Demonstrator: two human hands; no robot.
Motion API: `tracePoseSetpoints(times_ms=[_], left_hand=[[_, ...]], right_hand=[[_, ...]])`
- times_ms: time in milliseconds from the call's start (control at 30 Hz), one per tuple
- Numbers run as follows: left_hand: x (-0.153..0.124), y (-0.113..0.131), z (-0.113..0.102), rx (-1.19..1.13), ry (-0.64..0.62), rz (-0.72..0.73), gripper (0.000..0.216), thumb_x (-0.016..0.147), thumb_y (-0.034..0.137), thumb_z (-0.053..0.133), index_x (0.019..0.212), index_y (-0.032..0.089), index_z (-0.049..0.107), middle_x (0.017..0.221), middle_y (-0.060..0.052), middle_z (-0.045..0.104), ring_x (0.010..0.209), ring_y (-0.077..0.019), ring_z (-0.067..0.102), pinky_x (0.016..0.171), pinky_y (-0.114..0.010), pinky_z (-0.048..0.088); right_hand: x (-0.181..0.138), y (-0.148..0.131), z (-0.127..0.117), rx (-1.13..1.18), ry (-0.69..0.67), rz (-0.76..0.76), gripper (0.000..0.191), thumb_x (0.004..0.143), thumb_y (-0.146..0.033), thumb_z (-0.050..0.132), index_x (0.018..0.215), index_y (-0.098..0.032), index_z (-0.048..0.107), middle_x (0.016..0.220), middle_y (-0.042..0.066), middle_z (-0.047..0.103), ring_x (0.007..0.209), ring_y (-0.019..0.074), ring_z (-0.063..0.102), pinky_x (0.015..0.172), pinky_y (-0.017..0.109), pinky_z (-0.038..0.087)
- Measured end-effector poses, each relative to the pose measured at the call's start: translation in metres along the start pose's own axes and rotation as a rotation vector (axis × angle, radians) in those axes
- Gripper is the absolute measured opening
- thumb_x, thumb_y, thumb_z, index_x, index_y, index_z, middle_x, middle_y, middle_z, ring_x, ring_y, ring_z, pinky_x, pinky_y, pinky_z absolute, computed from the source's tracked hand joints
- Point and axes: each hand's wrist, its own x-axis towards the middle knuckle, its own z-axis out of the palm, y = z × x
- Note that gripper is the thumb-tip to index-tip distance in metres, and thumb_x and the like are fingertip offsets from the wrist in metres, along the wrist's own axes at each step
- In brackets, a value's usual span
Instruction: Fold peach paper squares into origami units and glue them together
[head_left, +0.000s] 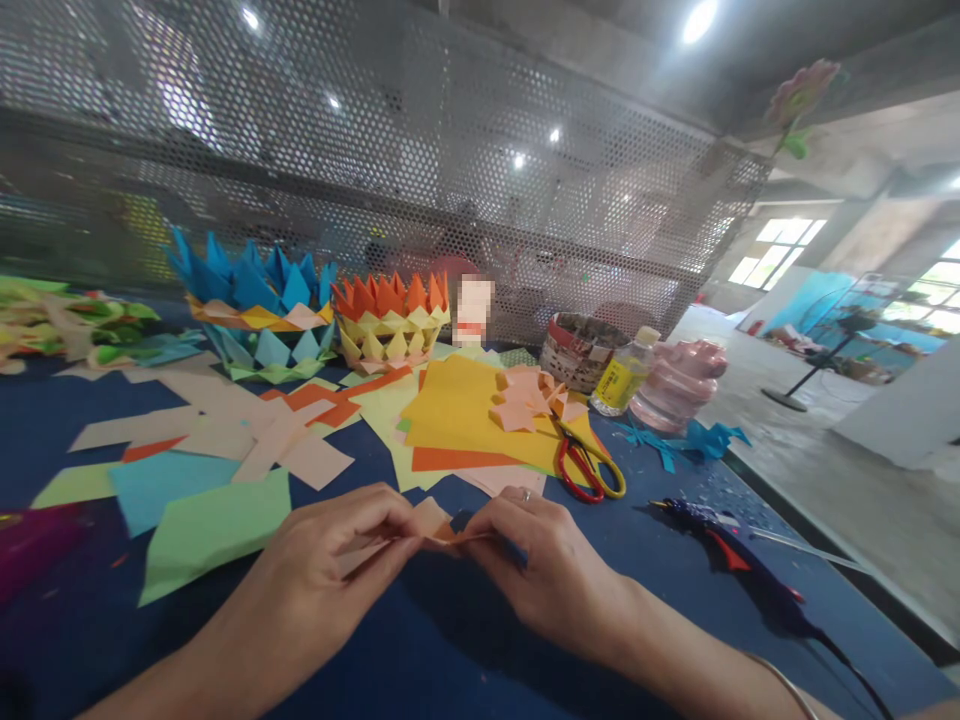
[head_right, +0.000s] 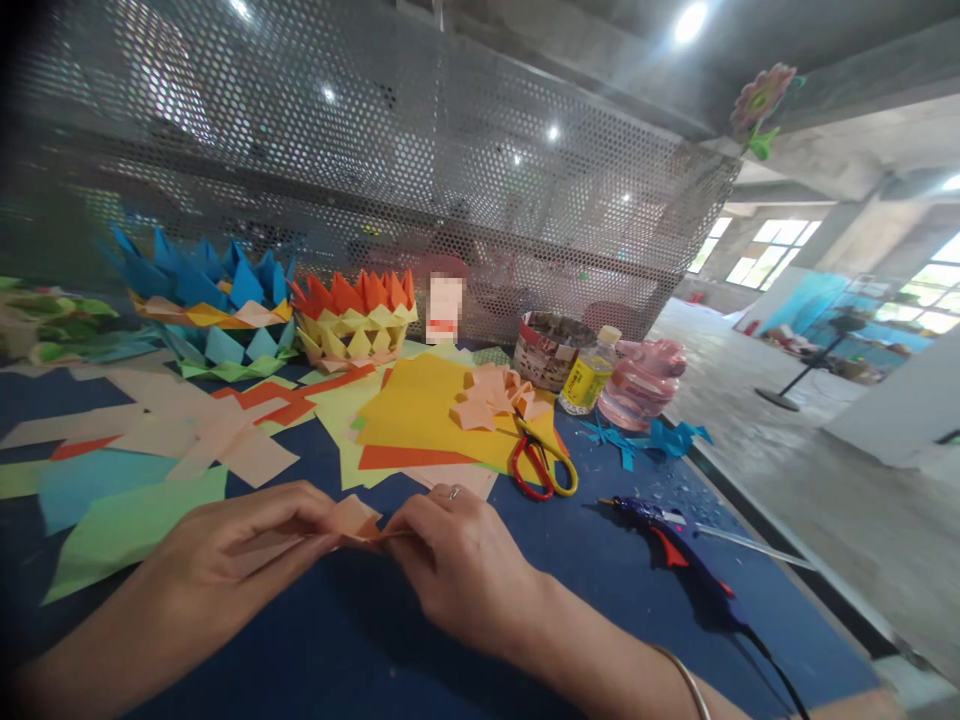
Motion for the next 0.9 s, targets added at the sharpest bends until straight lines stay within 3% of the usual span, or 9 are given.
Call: tracePoseSetpoints(times_ms=[567, 733, 900], left_hand=[[-0.0002, -0.0010, -0.0001, 0.043, -0.018, 0.009, 0.022, 0.101, 0.035, 0.055, 0.091, 0.026, 0.072, 0.087, 0.001, 0.077, 0.081, -0.0148, 0.078, 0.074, -0.020, 0.064], [-0.0003, -0.0001, 0.0003, 0.063, -0.018, 0.026, 0.022, 0.102, 0.036, 0.054, 0.092, 0.026, 0.072, 0.087, 0.002, 0.075, 0.081, -0.0131, 0.077, 0.074, -0.018, 0.063], [0.0005, 0.0042, -0.0011, 0.090, -0.002, 0.111, 0.021, 0.104, 0.033, 0.054, 0.093, 0.026, 0.071, 0.087, 0.003, 0.074, 0.080, -0.0108, 0.076, 0.073, -0.015, 0.061]], right_hand=[[-0.0016, -0.0019, 0.0009, -0.016, -0.027, 0.026, 0.012, 0.096, -0.009, 0.063, 0.091, -0.016, 0.071, 0.079, 0.006, 0.072, 0.073, 0.0170, 0.067, 0.068, 0.024, 0.048], [-0.0007, -0.0010, 0.0016, -0.020, -0.010, 0.010, 0.005, 0.096, -0.015, 0.073, 0.092, -0.018, 0.070, 0.080, 0.004, 0.074, 0.073, 0.0170, 0.068, 0.069, 0.024, 0.049], [-0.0001, -0.0005, 0.0021, -0.038, 0.016, 0.040, 0.031, 0.086, -0.018, 0.086, 0.112, -0.018, 0.069, 0.087, 0.003, 0.079, 0.083, 0.0197, 0.073, 0.077, 0.026, 0.052]])
